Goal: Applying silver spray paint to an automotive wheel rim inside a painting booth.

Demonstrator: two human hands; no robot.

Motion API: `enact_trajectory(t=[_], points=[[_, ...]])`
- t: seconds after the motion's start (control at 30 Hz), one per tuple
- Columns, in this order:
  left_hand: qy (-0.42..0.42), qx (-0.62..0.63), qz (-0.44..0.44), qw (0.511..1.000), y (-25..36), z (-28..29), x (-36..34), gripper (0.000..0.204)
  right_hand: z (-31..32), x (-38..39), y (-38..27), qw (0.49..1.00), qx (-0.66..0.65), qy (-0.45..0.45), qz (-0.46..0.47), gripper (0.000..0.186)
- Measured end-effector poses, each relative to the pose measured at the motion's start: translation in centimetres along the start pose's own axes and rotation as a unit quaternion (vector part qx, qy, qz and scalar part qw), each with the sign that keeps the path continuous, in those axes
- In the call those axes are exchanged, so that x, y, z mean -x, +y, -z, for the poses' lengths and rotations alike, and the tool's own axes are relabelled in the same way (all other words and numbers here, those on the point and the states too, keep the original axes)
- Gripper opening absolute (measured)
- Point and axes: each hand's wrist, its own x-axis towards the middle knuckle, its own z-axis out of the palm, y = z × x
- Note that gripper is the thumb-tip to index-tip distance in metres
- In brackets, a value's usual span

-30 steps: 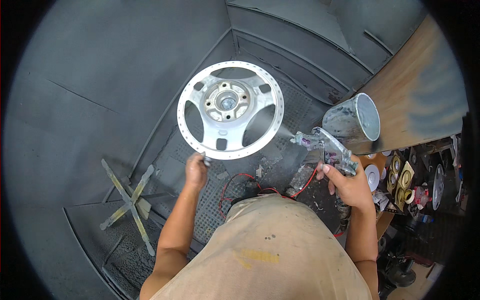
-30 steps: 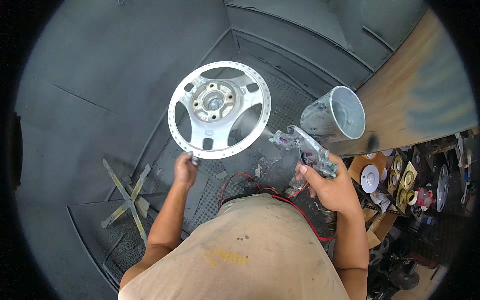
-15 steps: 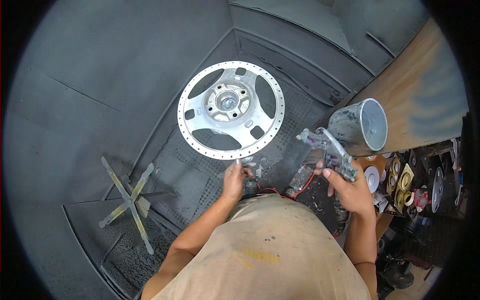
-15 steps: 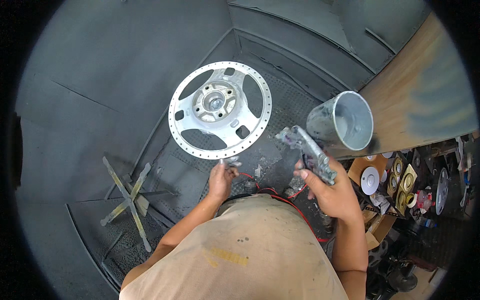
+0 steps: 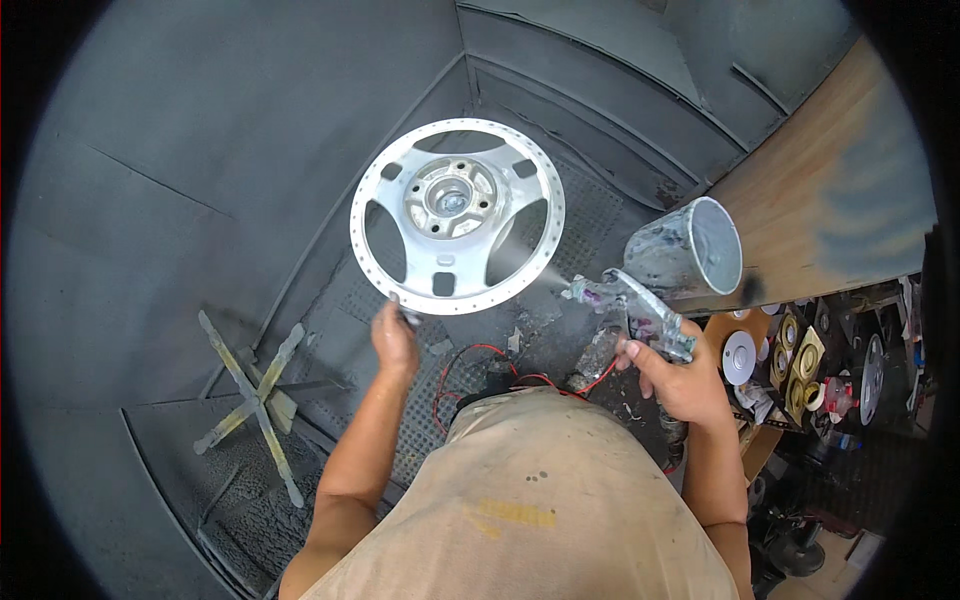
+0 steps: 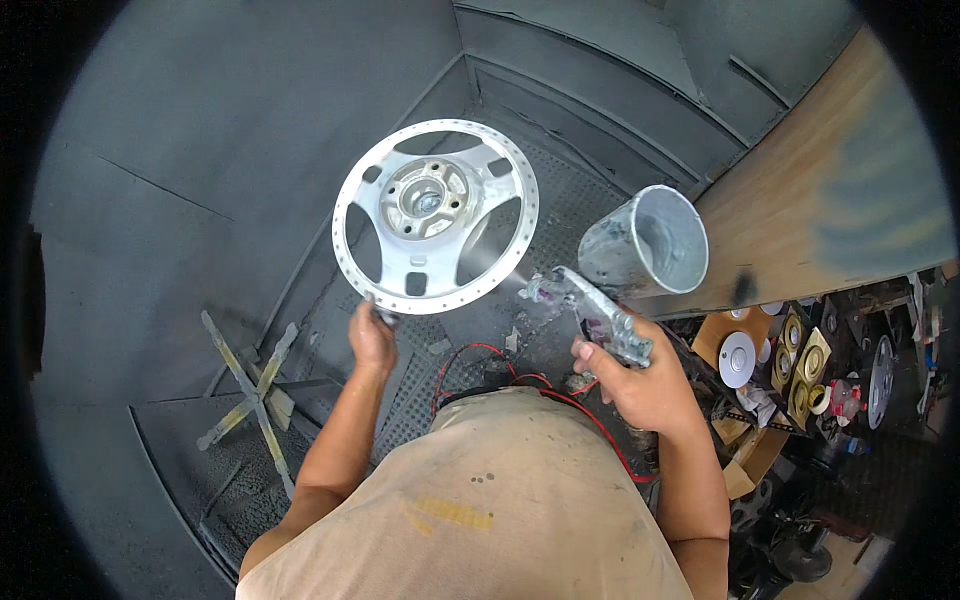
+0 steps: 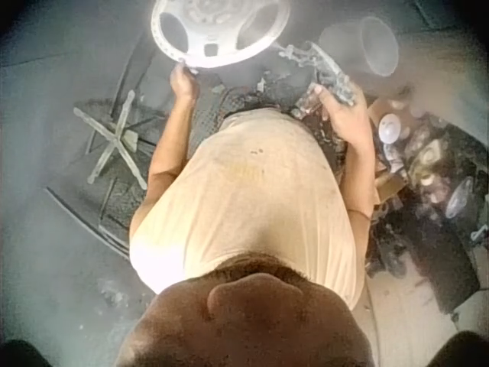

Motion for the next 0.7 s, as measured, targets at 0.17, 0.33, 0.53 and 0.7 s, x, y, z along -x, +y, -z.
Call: enact_trajectory(t=[0.17,0.33,0.53,0.7], points=[[0.109,0.065,0.006,0.992,3.2,0.5,-2.8,0.031,0.6,-0.3,0.4,0.999,-0.015,0.022,0.018,0.018],[0.129,0.096,0.017,0.987,2.1,-1.4,0.2,0.037,1.2,-0.8,0.6,0.999,-0.001,0.024,0.034,0.019],[-0.040,0.059,0.053,0.996,-3.9,-3.8,5.3,0.042,1.2,-1.3,0.0,0.996,-0.002,0.055,0.066,0.020],[-0.086,0.026,0.025,0.996,-3.9,-5.3,5.4,0.032,1.3,-1.5,0.3,0.995,0.022,0.069,0.068,0.022]])
